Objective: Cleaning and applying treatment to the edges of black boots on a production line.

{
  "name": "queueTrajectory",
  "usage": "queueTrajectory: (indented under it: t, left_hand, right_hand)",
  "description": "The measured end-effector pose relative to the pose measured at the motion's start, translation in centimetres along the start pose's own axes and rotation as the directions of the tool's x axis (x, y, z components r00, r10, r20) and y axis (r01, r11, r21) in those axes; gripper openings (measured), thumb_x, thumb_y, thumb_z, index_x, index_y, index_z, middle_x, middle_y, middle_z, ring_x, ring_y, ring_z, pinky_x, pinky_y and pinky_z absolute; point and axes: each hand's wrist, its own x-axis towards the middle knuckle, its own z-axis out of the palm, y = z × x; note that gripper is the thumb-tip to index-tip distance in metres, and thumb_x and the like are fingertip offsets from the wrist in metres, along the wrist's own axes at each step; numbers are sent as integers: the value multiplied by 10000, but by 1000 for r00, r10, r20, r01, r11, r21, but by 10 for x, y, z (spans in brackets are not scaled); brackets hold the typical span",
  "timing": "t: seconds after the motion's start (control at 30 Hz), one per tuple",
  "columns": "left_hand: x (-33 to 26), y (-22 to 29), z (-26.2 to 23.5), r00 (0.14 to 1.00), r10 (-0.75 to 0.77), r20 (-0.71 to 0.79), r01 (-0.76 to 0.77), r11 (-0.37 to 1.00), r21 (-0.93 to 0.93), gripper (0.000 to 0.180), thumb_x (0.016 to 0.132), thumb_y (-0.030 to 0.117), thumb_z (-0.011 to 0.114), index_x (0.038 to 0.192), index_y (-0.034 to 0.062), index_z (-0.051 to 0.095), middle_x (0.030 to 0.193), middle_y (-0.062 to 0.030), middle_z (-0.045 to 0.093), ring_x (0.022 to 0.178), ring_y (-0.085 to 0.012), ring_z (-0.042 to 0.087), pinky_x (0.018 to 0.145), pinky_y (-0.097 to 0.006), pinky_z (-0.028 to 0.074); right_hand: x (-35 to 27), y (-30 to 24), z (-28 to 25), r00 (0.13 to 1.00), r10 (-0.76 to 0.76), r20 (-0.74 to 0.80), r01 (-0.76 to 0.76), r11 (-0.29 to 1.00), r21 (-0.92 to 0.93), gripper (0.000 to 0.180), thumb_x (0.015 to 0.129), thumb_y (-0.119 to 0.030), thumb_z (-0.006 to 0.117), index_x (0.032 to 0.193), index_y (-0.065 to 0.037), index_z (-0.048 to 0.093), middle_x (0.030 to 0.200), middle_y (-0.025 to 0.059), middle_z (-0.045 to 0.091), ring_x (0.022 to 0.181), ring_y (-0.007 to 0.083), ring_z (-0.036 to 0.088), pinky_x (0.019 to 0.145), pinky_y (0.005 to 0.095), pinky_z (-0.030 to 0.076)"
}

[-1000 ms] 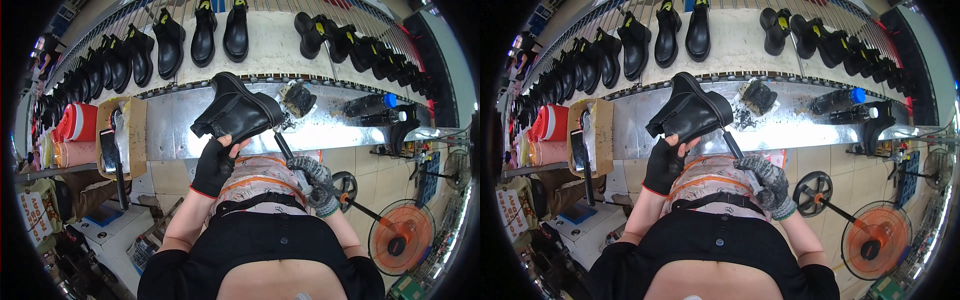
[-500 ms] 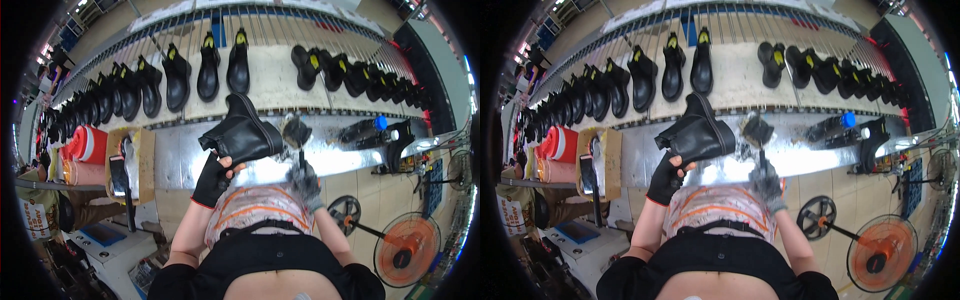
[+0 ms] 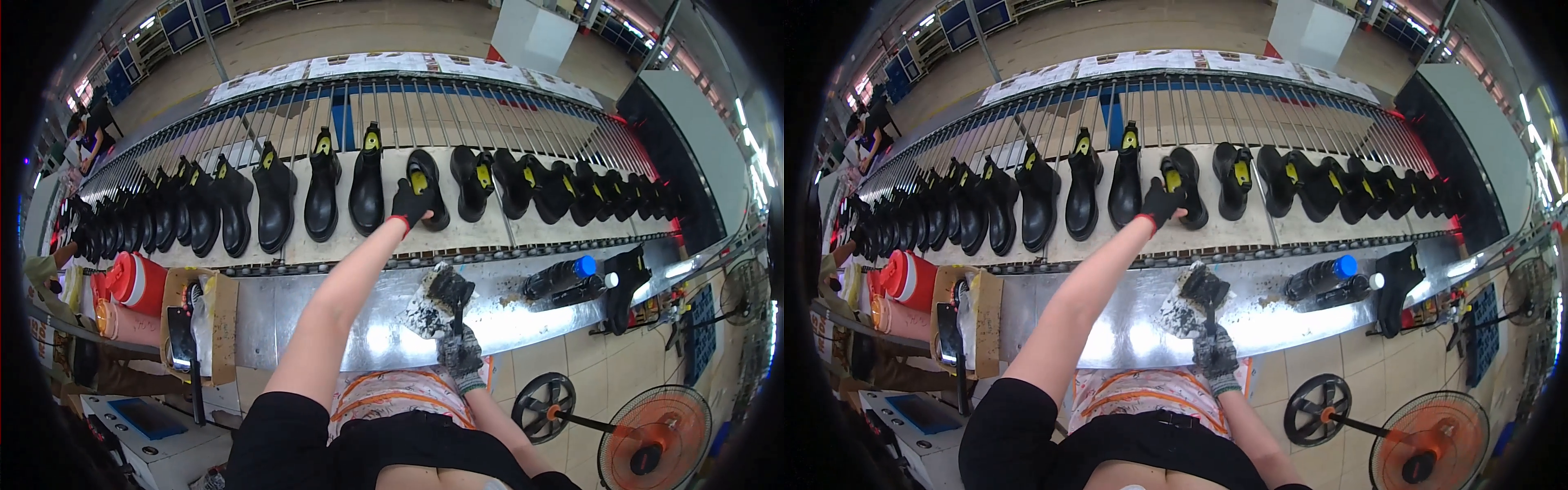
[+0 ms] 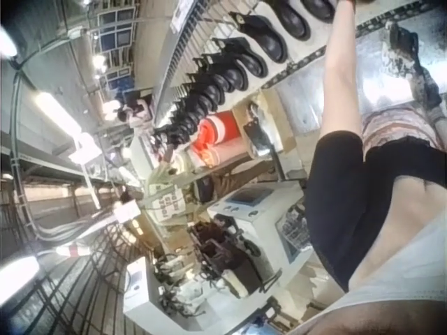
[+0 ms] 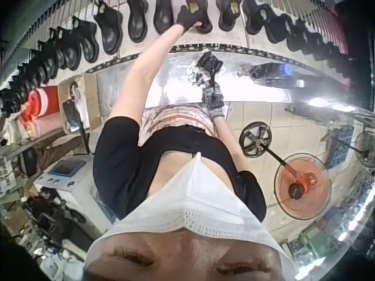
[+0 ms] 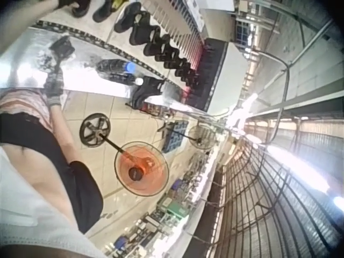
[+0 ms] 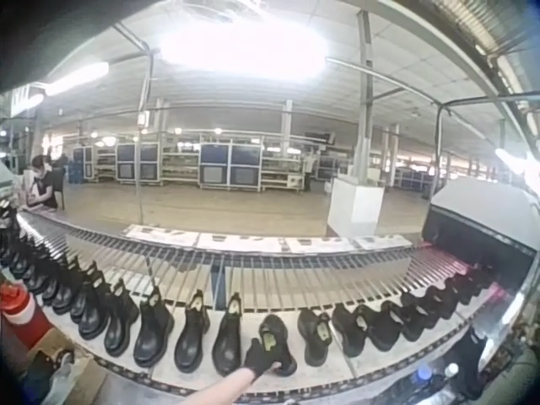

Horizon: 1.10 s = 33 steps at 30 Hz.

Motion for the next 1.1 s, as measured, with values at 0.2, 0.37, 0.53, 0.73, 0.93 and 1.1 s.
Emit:
queueTrajectory:
  t: [0.2, 0.37, 0.53, 0.73, 0.93, 1.1]
  left_hand:
    - [-2, 1, 56, 888, 455, -59, -324, 712, 623, 793, 767, 436, 633, 1384, 74, 292, 1131, -245, 566, 1030, -388, 564, 855, -425, 456]
    - [29, -43, -2, 458, 649, -607, -314, 757, 573, 722, 750, 345, 668, 1316, -1, 381, 1267, -236, 450, 1195, -359, 424, 993, -421, 347]
    - [26, -63, -53, 826, 406, -392, 147, 517, 844, 1020, 620, 324, 775, 1408, 31, 197, 1284, -222, 423, 1191, -370, 414, 982, -486, 346]
    - [31, -33, -64, 916, 339, -216, 124, 273, 954, 931, 560, 306, 780, 1326, 17, 338, 1073, -181, 540, 998, -343, 534, 858, -490, 428]
    - [-25, -50, -112, 962, 220, -162, -9, 618, 786, 851, 542, 456, 721, 1192, -11, 433, 1081, -263, 554, 995, -405, 556, 849, -458, 456]
    - [-179, -72, -128, 920, 386, -74, -188, 599, 778, 618, 700, 298, 666, 1150, -54, 430, 964, -248, 583, 914, -408, 565, 772, -491, 446]
  right_hand:
    - [9, 53, -44, 896, -403, 187, 394, 529, -752, 335, 951, -324, 377, 1023, -29, 518, 551, -17, 458, 393, 84, 408, 371, 238, 365]
    - [-10, 22, -26, 999, -12, 38, 27, 898, -439, 242, 979, -236, 352, 1010, -64, 518, 585, -31, 451, 444, 62, 414, 391, 219, 362]
    - [-2, 43, -41, 920, -314, 233, 381, 586, -715, 168, 941, -139, 427, 1068, -55, 499, 621, -19, 473, 478, 70, 431, 408, 215, 374]
    - [1, 34, -33, 975, -211, 73, 206, 723, -660, 258, 862, -208, 519, 1047, -29, 533, 669, 64, 545, 546, 189, 525, 491, 324, 427]
    - [-20, -21, 6, 936, -347, 51, 283, 662, -694, 350, 844, -276, 515, 1065, -6, 539, 857, 89, 628, 686, 220, 593, 600, 305, 470]
    - [0, 16, -30, 929, -358, 96, 336, 704, -625, 603, 860, -508, 486, 1148, 22, 481, 726, 98, 577, 555, 163, 558, 443, 293, 406]
